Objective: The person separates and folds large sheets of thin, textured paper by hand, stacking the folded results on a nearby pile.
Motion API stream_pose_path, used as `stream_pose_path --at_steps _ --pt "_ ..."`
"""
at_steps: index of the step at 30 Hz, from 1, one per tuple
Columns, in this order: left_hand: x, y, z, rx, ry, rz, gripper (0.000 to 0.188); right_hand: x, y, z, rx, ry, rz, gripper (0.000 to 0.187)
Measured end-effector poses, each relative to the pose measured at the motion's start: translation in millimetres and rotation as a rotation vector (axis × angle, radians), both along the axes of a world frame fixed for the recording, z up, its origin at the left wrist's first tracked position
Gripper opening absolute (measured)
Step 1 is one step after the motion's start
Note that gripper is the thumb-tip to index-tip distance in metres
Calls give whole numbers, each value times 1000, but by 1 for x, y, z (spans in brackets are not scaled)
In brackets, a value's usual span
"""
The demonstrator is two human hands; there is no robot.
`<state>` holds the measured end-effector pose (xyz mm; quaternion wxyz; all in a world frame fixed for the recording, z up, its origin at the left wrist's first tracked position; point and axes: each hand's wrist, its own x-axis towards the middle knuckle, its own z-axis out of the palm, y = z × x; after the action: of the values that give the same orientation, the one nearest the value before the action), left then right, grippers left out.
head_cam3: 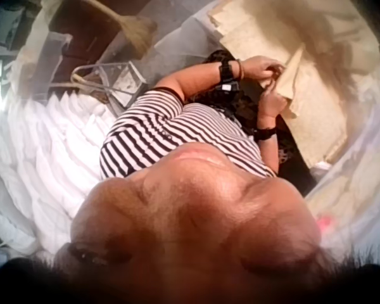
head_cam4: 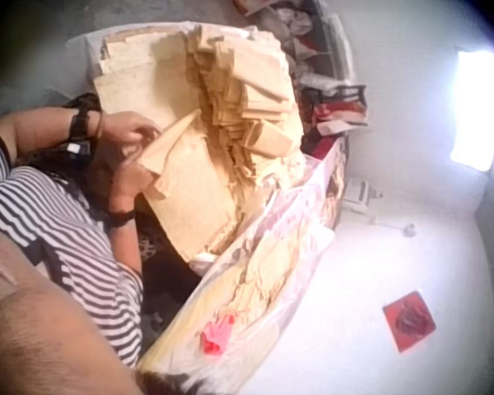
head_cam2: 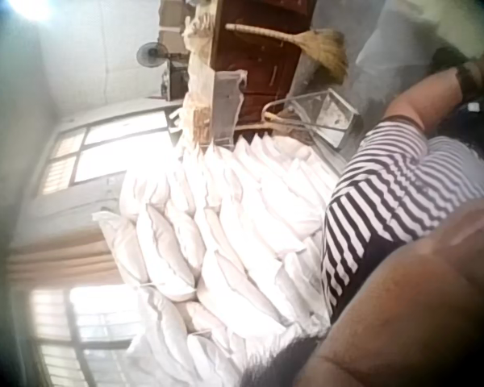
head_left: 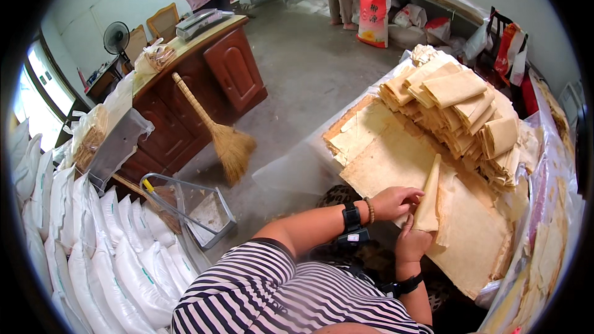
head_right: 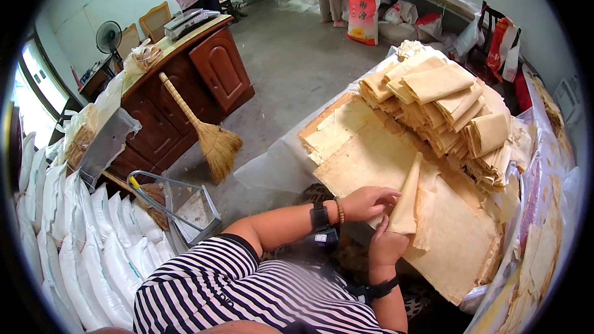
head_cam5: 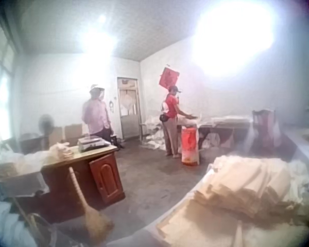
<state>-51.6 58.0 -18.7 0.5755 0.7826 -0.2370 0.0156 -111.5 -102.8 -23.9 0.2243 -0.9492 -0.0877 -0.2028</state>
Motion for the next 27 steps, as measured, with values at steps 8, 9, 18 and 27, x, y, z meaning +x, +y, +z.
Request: stream_pose_path --at_steps 8,9,18,27 --pt "-2 6 13 105 -5 -26 52 2 -5 17 434 30 37 38" --pt "-1 7 12 105 -4 -26 52 5 -9 17 517 42 50 37" --pt "10 -8 -6 -39 183 -71 40 29 -97 -50 -319 -530 8 49" --pt "13 19 12 116 76 -98 49 20 -105 71 1119 46 -212 47"
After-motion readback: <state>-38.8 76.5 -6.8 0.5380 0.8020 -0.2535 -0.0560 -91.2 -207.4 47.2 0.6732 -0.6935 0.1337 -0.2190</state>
